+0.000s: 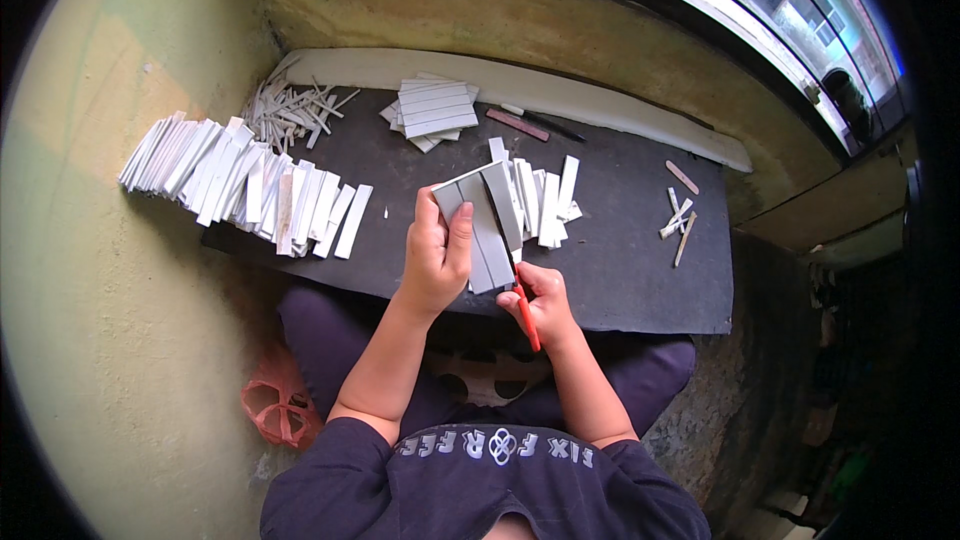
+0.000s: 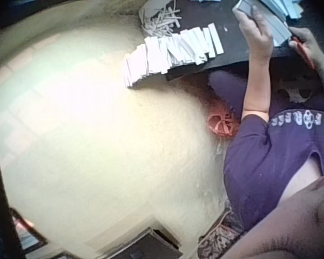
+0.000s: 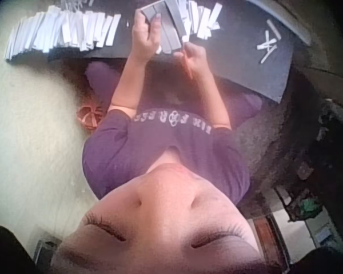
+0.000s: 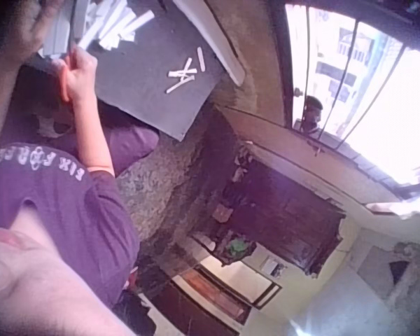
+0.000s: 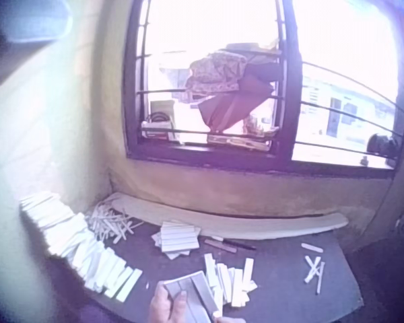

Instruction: The person sits on the floor and uses red scissors to cut a stack of white paper sheets into thin vertical strips. The person repeatedly cuts the paper and places the resulting strips onto a pile on the floor.

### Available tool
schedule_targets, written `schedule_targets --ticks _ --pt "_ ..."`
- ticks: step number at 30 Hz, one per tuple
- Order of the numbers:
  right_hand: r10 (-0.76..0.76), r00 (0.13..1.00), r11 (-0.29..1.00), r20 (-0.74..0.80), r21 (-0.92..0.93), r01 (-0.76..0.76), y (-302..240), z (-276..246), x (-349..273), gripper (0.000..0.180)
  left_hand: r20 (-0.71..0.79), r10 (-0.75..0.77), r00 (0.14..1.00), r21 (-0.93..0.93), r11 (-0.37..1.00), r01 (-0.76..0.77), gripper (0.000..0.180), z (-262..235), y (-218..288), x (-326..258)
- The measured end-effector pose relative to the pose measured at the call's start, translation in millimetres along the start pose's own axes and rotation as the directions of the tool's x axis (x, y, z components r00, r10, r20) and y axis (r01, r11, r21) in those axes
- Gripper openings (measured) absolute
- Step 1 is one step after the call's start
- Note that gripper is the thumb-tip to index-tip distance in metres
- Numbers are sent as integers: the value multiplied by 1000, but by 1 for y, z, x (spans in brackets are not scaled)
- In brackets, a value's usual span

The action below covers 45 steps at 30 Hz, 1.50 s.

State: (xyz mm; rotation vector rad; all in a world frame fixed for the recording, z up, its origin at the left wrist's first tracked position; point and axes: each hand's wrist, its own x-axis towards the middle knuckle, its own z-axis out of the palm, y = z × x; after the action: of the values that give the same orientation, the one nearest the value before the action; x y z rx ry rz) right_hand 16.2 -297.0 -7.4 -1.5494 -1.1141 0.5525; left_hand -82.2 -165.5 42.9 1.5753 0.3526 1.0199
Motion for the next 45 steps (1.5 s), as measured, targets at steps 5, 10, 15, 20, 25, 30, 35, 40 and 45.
schedule_targets --ticks 5,10,15,20,25,30,35,40,45 --pt "-14 1000 1000 -7 0 14 0 1 1 49 -6 0 1000 -1 1000 0 14 -1 -3 1" --pt "-30 999 999 -28 17 30 4 4 3 48 -33 42 999 31 999 -41 12 0 -5 4" --pt "-38 999 999 -35 -6 38 3 5 4 49 -32 48 998 32 998 -47 11 -3 -8 5" --pt "-30 999 998 11 -50 30 2 0 4 52 -33 20 999 -37 999 -21 11 0 -1 5" --pt "-12 999 999 50 -31 14 -2 -5 4 54 40 -54 998 -40 998 56 12 -3 1 1" --pt "-23 999 1000 39 6 22 -2 -5 4 54 55 -91 994 -83 992 95 12 0 -1 0" --pt "-24 999 1000 32 -4 24 6 -4 4 55 72 -70 995 -84 994 76 13 -1 -3 1" --pt "4 999 1000 34 -2 -4 5 -4 6 51 54 -92 994 -100 990 97 17 1 -7 0" --pt "45 999 999 17 18 -46 4 -3 8 43 74 -154 985 -132 978 163 23 6 -4 -5"
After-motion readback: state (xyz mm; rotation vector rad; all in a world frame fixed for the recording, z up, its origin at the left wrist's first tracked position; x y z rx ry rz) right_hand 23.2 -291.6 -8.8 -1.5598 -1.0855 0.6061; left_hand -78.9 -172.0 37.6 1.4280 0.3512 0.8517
